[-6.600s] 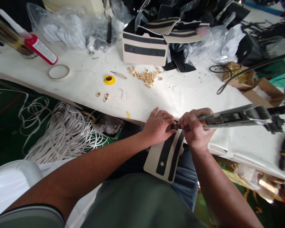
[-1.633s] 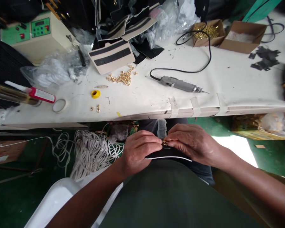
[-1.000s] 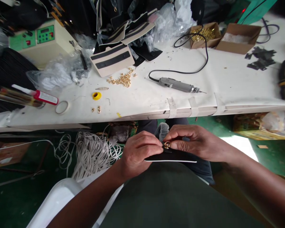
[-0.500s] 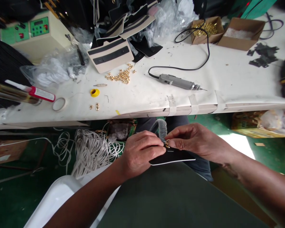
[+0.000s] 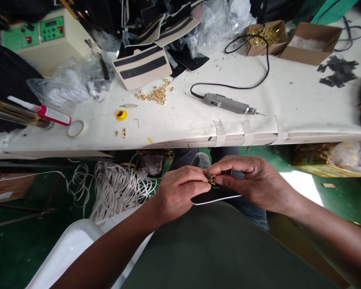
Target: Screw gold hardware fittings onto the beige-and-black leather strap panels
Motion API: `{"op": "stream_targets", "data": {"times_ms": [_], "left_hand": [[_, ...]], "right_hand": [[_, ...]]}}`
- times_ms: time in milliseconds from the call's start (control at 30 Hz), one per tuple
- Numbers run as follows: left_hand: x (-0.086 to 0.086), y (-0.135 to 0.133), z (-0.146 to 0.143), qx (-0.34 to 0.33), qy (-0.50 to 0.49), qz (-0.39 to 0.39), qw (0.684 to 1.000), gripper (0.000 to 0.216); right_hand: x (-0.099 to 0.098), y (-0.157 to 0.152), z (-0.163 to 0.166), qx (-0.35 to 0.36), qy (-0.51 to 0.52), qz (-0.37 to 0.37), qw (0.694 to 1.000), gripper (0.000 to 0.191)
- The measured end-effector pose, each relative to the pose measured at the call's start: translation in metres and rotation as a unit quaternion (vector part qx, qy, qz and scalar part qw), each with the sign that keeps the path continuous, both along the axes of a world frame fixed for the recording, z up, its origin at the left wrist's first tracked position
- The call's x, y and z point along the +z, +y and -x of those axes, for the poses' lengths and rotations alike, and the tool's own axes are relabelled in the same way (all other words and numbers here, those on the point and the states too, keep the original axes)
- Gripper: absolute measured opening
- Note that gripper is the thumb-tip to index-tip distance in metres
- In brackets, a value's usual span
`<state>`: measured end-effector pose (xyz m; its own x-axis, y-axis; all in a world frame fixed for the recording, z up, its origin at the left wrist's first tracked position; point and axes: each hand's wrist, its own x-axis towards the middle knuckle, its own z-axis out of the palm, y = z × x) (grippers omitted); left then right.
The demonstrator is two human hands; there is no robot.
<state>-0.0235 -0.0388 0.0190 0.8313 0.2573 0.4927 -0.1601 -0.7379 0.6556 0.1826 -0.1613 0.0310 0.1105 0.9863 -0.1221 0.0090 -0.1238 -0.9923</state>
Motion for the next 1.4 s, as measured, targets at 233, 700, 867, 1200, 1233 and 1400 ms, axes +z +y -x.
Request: {"op": "stream_targets", "data": {"times_ms": [233, 700, 867, 1200, 1233, 1400], "left_hand": [[0.0, 0.001, -0.002, 0.021, -0.007, 0.019, 1.0, 0.017], [0.004, 0.024, -0.02, 0.125, -0.027, -0.022, 0.992, 0.017], [0.001, 0.03, -0.022, 0.1, -0.024, 0.021, 0.994, 0.015], [-0.011, 0.083, -0.063, 0.154, 0.162, 0.499, 0.837, 0.03], [-0.016, 0.092, -0.07, 0.154, 0.167, 0.538, 0.812, 0.033], [-0.036, 0.121, -0.09, 0.176, 0.23, 0.535, 0.793, 0.037]], "right_hand": [[0.006, 0.001, -0.004, -0.026, -0.017, 0.007, 0.999, 0.027], [-0.005, 0.024, -0.011, -0.004, -0.144, -0.153, 0.978, 0.017], [-0.004, 0.027, -0.016, 0.005, -0.153, -0.132, 0.979, 0.016], [-0.012, 0.094, -0.042, -0.055, -0.151, 0.057, 0.985, 0.03], [-0.016, 0.104, -0.048, -0.053, -0.15, 0.083, 0.984, 0.031], [-0.038, 0.136, -0.063, -0.042, -0.18, 0.135, 0.973, 0.028]]}}
